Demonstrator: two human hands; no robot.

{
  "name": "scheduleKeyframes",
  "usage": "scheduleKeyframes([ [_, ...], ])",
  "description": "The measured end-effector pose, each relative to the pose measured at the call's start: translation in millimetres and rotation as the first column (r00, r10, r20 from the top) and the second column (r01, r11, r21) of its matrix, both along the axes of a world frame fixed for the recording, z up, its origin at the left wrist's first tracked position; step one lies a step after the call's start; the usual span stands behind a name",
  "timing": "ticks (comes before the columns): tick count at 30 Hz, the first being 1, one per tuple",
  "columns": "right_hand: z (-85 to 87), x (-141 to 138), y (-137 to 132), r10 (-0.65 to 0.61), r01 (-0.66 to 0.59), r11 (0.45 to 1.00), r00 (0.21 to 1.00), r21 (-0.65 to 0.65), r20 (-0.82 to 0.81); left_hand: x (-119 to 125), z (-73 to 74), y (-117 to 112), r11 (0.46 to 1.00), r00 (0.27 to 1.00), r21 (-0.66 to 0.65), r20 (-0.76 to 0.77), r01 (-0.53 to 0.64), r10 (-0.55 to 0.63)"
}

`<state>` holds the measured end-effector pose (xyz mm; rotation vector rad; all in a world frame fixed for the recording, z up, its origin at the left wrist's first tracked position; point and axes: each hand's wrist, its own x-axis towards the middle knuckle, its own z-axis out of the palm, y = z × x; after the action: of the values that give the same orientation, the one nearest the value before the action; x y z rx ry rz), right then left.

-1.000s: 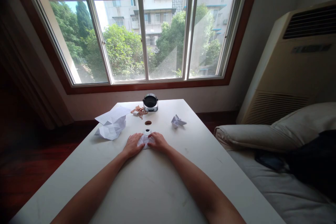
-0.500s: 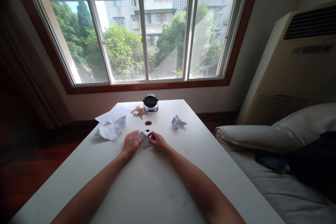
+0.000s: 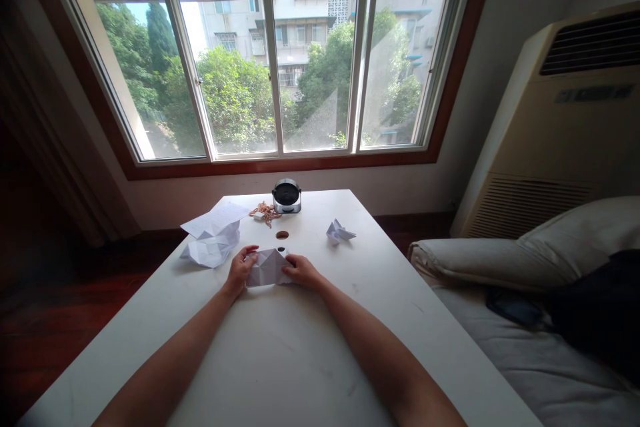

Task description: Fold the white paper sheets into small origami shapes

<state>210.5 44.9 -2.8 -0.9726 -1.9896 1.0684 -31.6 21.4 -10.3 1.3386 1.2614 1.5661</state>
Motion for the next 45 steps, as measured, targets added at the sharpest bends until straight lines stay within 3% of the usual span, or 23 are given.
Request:
scheduleKeyframes([
  [4, -1.2, 1, 1, 0.047, -0.048, 0.999, 0.999, -0.011, -0.018, 1, -1.3, -1, 1.0, 0.998, 0.008, -0.058, 0.013, -0.012],
  [9, -4.6, 3, 4, 0.012, -0.016, 0.999, 0.992, -0.034, -0.129, 4, -4.2, 3, 0.989, 0.965, 0.141, -0.263, 0.039, -0.001],
  [18, -7.8, 1, 6, -0.049, 0.049, 0.999, 0.976, -0.005, -0.214, 11, 2.9, -5, 0.976, 0.819, 0.136, -0.571, 0.17, -0.063],
  [23, -5.5, 1, 4, -0.073, 0.072, 0.997, 0.977, -0.01, -0.202, 18, 10.1, -18, 0.961, 0.838, -0.031, -0.483, 0.273, -0.254],
  [28, -3.9, 0, 2, -0.098, 0.098, 0.995, 0.983, -0.009, -0.157, 21, 12.4, -18, 0.935, 0.911, -0.105, -0.21, 0.339, -0.354],
  [34, -2.3, -3, 0, -0.128, 0.129, 0.992, 0.987, 0.008, -0.102, 15, 25.3, -21, 0.846, 0.875, -0.253, 0.007, 0.469, -0.483],
  [40, -4.0, -1, 3, -0.156, 0.159, 0.986, 0.986, 0.059, -0.049, 13, 33.2, -27, 0.758, 0.809, -0.317, 0.054, 0.569, -0.585],
  [45, -1.8, -3, -5, -0.075, 0.072, 0.991, 0.997, 0.117, 0.017, 18, 27.8, -24, 0.807, 0.839, -0.273, -0.002, 0.524, -0.545],
])
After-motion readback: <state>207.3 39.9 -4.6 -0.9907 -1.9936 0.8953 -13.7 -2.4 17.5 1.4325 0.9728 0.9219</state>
